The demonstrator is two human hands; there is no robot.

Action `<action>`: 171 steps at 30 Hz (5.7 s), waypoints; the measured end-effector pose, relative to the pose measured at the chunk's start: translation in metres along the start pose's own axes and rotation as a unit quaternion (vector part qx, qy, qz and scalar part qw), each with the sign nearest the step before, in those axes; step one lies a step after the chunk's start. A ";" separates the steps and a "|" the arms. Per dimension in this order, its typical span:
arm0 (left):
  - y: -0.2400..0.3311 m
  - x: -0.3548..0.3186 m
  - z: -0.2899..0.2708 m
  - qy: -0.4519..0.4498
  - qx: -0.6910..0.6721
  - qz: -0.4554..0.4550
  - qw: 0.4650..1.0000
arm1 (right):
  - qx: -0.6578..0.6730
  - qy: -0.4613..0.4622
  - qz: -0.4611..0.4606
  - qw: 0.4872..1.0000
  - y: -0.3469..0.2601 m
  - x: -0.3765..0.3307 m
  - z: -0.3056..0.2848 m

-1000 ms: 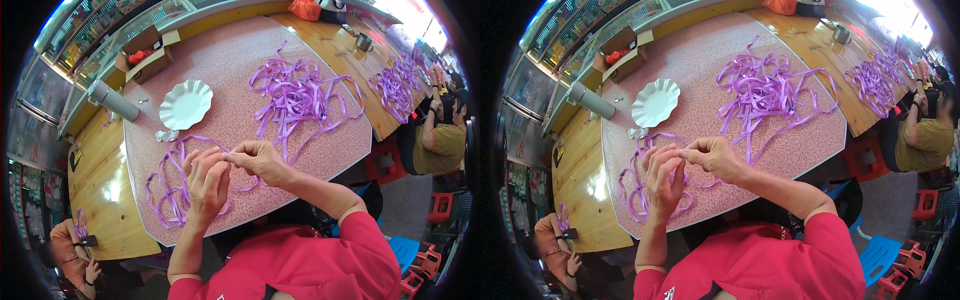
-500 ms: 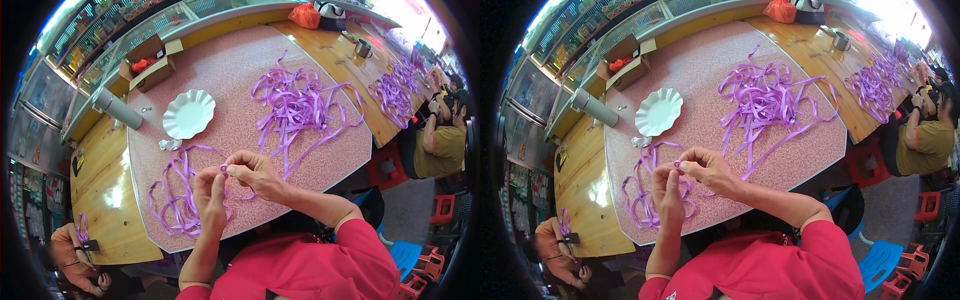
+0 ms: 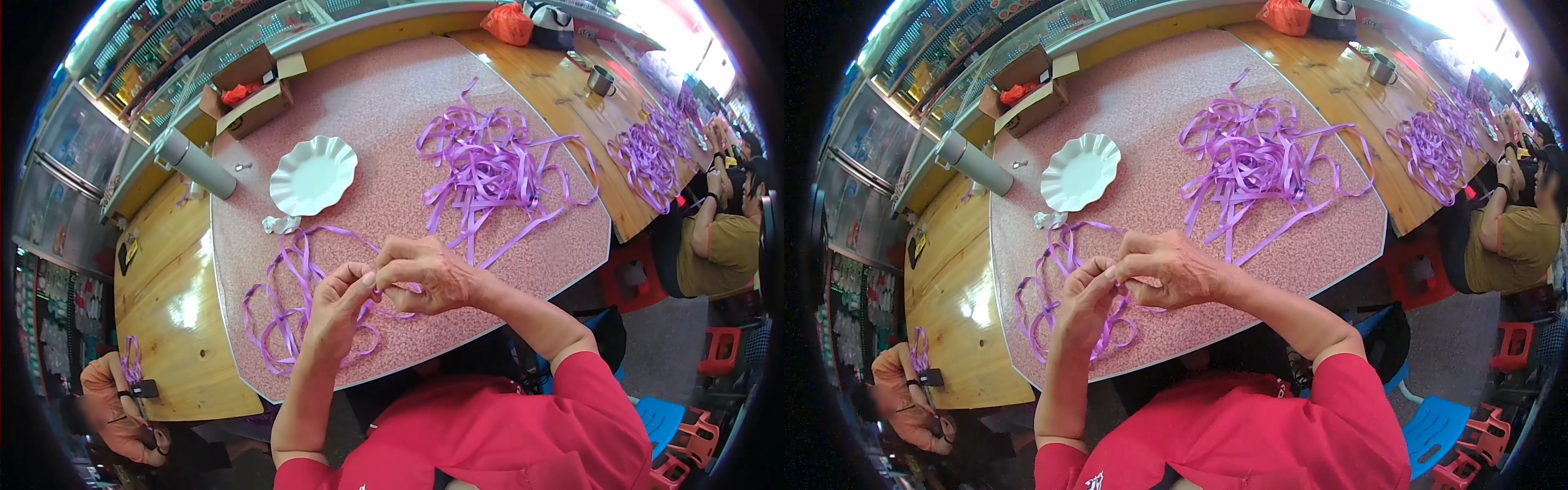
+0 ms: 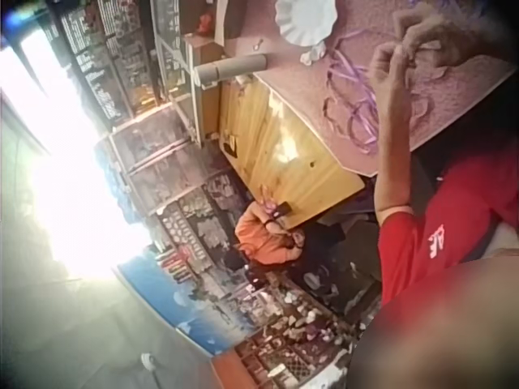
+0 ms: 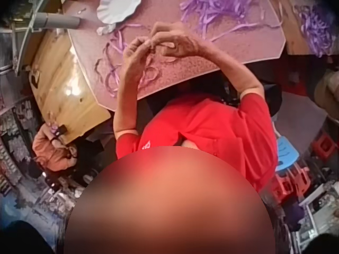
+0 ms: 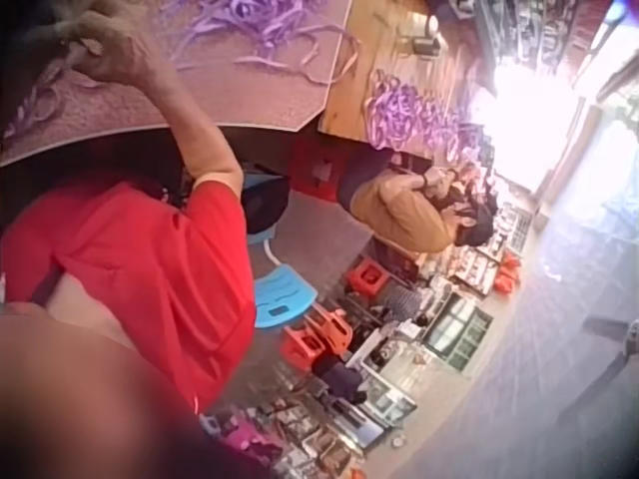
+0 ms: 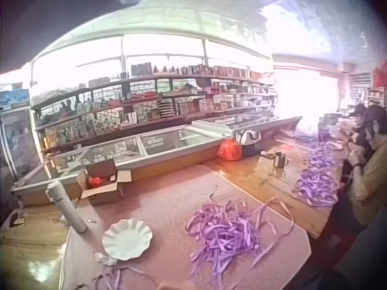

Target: Braiding long purple ribbons into a continuous chain on a wooden table.

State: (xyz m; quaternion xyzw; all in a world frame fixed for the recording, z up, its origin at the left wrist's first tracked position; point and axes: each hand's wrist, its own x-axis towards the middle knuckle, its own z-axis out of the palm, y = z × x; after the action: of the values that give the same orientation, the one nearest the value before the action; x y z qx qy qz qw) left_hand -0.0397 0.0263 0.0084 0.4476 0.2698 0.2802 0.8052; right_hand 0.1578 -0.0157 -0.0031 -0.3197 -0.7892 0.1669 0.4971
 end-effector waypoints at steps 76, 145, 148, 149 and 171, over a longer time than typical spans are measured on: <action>0.003 -0.019 0.004 0.111 0.514 0.315 0.791 | 0.032 0.092 0.178 0.979 -0.021 -0.001 0.011; -0.012 -0.012 0.010 0.061 -0.028 0.148 0.987 | -0.015 0.189 0.040 0.981 -0.014 0.001 0.035; -0.015 -0.009 0.005 0.060 -0.016 0.157 0.986 | -0.115 0.145 -0.034 0.982 -0.013 0.000 0.026; -0.015 -0.008 0.004 0.074 0.026 0.171 0.982 | -0.136 0.124 -0.046 0.982 -0.012 0.000 0.024; -0.039 -0.010 0.021 0.153 0.024 0.260 0.953 | 0.013 0.123 0.141 0.982 -0.020 -0.004 0.027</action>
State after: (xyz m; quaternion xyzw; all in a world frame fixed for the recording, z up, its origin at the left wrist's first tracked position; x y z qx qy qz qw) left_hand -0.0239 -0.0094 -0.0143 0.4731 0.2708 0.5385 0.6425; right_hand 0.1284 -0.0312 -0.0063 -0.4394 -0.6664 0.2051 0.5664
